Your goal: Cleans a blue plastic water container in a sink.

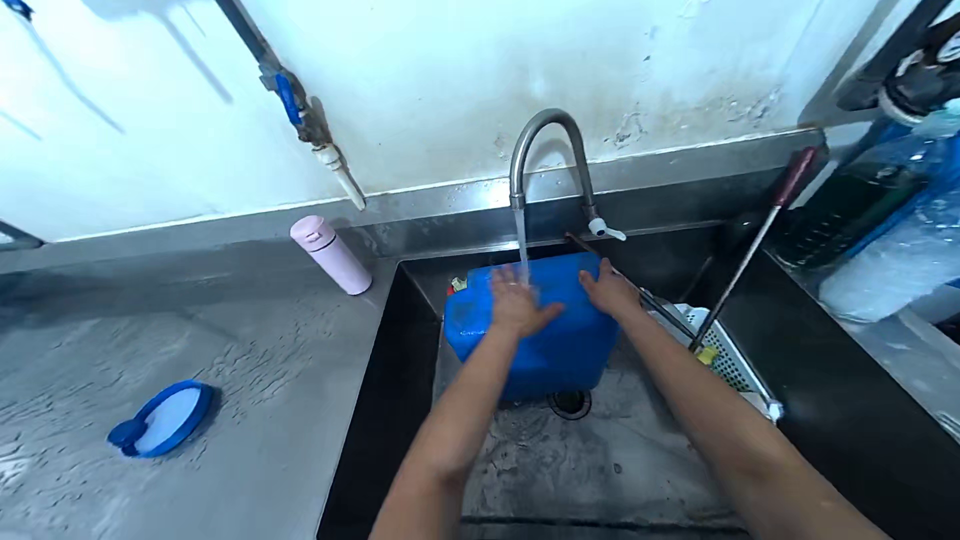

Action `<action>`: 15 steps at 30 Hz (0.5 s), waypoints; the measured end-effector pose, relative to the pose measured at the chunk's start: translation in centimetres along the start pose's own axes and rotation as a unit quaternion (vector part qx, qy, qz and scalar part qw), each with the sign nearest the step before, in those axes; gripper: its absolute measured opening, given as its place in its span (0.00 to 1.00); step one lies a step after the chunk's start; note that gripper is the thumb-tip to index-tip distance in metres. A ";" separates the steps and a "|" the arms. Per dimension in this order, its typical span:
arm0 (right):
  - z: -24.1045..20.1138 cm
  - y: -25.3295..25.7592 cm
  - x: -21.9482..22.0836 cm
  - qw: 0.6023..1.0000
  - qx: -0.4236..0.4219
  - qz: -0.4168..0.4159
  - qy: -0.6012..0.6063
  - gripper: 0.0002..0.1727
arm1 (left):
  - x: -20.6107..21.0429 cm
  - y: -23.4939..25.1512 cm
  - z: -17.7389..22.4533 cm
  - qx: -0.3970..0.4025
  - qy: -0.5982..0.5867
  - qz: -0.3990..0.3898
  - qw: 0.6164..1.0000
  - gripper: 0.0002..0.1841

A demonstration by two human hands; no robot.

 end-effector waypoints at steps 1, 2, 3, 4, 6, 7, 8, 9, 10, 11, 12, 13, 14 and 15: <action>-0.4 -0.1 0.3 1.000 -0.014 -0.004 -0.016 0.44 | 0.8 -0.4 1.7 0.036 0.009 -0.033 0.999 0.59; -0.8 0.0 0.2 0.999 -0.031 -0.012 -0.036 0.44 | 0.9 -1.6 2.1 0.053 0.007 -0.052 0.997 0.61; -1.0 0.3 0.0 0.997 -0.042 -0.015 -0.056 0.43 | 0.6 -3.8 1.2 0.048 -0.014 -0.039 0.998 0.63; -0.9 0.6 -0.1 0.996 -0.043 -0.009 -0.072 0.43 | 0.4 -6.6 -1.0 0.018 -0.040 -0.014 0.999 0.66; -2.2 0.6 0.2 0.996 -0.039 0.044 -0.068 0.41 | -0.1 -11.7 -6.1 -0.046 -0.130 0.108 0.985 0.67; -4.1 -0.4 1.6 0.995 -0.058 0.067 -0.043 0.41 | -0.1 -13.5 -7.7 -0.057 -0.169 0.192 0.965 0.65; -6.2 -2.1 4.1 0.992 -0.101 0.068 -0.034 0.43 | 0.5 -14.7 -8.4 -0.063 -0.193 0.267 0.942 0.64; -8.8 -4.5 7.5 0.984 -0.167 0.047 -0.038 0.43 | 1.0 -15.2 -8.7 -0.068 -0.205 0.316 0.924 0.63; -11.7 -7.4 11.0 0.968 -0.242 0.017 -0.060 0.40 | 1.0 -15.2 -9.0 -0.071 -0.209 0.339 0.914 0.62; -14.3 -10.4 14.2 0.943 -0.313 -0.031 -0.109 0.37 | 0.8 -15.1 -9.4 -0.074 -0.214 0.341 0.912 0.61; -15.9 -12.5 16.1 0.912 -0.369 -0.073 -0.167 0.33 | 0.6 -15.1 -9.7 -0.076 -0.224 0.333 0.913 0.60; -16.6 -13.1 16.3 0.889 -0.409 -0.087 -0.186 0.31 | 0.5 -15.2 -10.0 -0.079 -0.228 0.320 0.916 0.60; -16.3 -12.2 15.1 0.882 -0.432 -0.078 -0.170 0.29 | 0.6 -15.4 -10.2 -0.084 -0.231 0.301 0.921 0.61; -15.2 -9.9 12.9 0.890 -0.429 -0.046 -0.149 0.27 | 0.9 -15.5 -10.2 -0.088 -0.242 0.287 0.923 0.62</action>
Point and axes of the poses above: each hand's wrist, its own y-axis towards the middle knuckle, its own x-axis out of the palm, z = x × y, the point moved 8 cm from there along y, towards the middle knuckle, and after that the axes turned 13 degrees about x, right-handed, at the moved point
